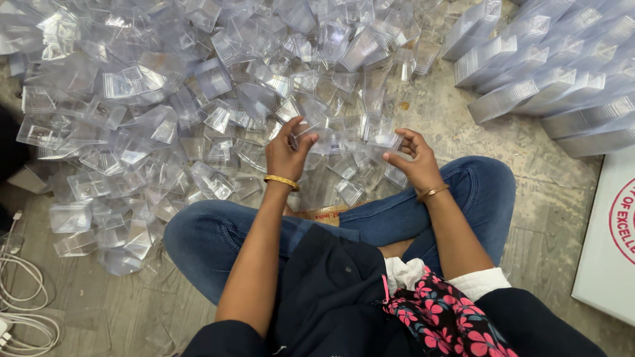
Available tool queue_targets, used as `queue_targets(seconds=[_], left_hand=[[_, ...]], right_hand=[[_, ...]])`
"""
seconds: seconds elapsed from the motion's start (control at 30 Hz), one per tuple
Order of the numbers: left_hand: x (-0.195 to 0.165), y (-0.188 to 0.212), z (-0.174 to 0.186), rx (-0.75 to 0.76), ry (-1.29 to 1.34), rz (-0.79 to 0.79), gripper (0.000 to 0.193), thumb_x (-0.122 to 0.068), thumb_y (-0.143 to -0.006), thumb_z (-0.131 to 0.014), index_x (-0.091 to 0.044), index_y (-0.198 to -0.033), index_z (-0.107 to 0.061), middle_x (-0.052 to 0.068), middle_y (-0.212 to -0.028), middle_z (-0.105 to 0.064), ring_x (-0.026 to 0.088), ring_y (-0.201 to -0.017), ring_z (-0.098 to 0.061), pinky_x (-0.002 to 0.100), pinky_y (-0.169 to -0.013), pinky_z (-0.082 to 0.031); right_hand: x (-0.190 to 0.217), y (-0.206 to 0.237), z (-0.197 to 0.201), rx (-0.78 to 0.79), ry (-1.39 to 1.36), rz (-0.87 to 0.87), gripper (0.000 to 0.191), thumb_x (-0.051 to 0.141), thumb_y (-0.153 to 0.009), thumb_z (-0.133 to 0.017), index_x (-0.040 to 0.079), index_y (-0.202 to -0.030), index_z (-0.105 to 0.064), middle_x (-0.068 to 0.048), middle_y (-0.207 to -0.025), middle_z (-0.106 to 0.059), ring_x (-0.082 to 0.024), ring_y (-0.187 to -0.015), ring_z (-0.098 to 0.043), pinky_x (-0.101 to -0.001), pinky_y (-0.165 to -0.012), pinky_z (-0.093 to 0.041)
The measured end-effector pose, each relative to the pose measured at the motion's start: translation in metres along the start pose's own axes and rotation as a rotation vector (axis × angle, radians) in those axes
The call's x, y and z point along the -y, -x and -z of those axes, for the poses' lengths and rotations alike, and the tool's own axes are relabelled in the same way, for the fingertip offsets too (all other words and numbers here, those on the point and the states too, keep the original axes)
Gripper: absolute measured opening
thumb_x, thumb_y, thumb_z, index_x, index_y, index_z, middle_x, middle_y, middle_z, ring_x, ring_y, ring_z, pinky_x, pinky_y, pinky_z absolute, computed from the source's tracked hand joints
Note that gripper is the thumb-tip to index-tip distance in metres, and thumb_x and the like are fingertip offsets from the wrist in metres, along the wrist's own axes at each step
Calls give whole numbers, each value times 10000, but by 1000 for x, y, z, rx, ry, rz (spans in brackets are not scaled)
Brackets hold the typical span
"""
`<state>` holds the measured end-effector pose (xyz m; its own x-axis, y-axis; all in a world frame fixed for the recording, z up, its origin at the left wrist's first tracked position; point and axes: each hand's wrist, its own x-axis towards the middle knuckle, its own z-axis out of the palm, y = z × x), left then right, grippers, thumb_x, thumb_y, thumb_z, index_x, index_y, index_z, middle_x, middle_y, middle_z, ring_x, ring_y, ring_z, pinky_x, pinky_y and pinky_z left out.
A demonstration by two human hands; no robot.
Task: The person sits cross-legged on the floor among a large pile of clear plastic cups and repeatedly picks up loose cups, nests them together, and stacks the nested cups onto the growing stacks beside them.
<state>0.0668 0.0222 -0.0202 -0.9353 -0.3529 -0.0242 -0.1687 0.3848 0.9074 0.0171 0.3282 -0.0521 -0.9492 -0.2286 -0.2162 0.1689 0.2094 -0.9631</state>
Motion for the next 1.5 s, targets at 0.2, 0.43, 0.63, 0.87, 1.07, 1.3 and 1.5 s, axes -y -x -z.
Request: queue_targets(seconds=[0.2, 0.43, 0.63, 0.87, 1.07, 1.3, 1.5], left_hand=[[-32, 8, -31, 22, 290, -89, 629, -304, -922, -772, -90, -1461, -527, 109, -1254, -717, 164, -1031, -734, 316, -860, -610], [-177, 170, -148, 911, 534, -738, 641, -309, -981, -692, -107, -1534, -440, 149, -1437, -582, 299, -1284, -615, 373, -1150, -482], [-131, 112, -65, 677, -54, -978, 189, -198, -920, -706, -179, -1105, -673, 67, -1308, -671, 297, -1258, -658, 412, -1056, -532], [-56, 53, 5, 397, -515, -777, 873, -286, -644, -842, -129, -1430, -493, 261, -1487, -406, 499, -1284, -483, 567, -1045, -420], [-26, 40, -15, 468, -135, -496, 804, -289, -784, -854, -145, -1463, -447, 172, -1523, -512, 387, -1390, -514, 468, -1102, -484], [-10, 24, -12, 444, 364, -10, 650, -347, -911, -720, -127, -1470, -471, 70, -1291, -680, 219, -1219, -628, 366, -1051, -486], [21, 13, -21, 414, 694, 289, 440, -391, -1064, -615, -31, -1306, -693, 102, -1216, -725, 190, -1195, -614, 372, -1051, -468]], right_hand=[[-17, 0, -12, 49, 13, 35, 702, 56, -813, -834, 72, -1434, -507, -78, -1268, -593, -168, -1194, -596, -364, -969, -596], [-9, 4, -19, 87, -58, 58, 719, 10, -812, -813, 78, -1445, -477, -69, -1352, -553, -182, -1280, -551, -363, -1052, -542], [11, 10, -15, 249, -263, 107, 729, -9, -834, -790, 83, -1479, -462, -54, -1436, -511, -179, -1342, -513, -351, -1072, -527], [12, 21, -42, 350, -351, -56, 746, 149, -879, -776, 108, -1532, -417, -58, -1231, -641, -163, -1160, -637, -310, -998, -552], [7, 25, -48, 378, -584, -341, 562, 316, -992, -653, 94, -1491, -518, -2, -937, -670, -146, -880, -697, -315, -844, -607], [9, -59, -1, -152, 859, 537, 317, 26, -920, -677, 87, -1230, -702, -138, -1176, -663, -336, -1090, -636, -445, -961, -517], [-11, -96, 38, -311, 722, 406, 151, 29, -870, -772, 69, -1002, -710, -114, -1053, -717, -278, -1009, -677, -399, -909, -552]])
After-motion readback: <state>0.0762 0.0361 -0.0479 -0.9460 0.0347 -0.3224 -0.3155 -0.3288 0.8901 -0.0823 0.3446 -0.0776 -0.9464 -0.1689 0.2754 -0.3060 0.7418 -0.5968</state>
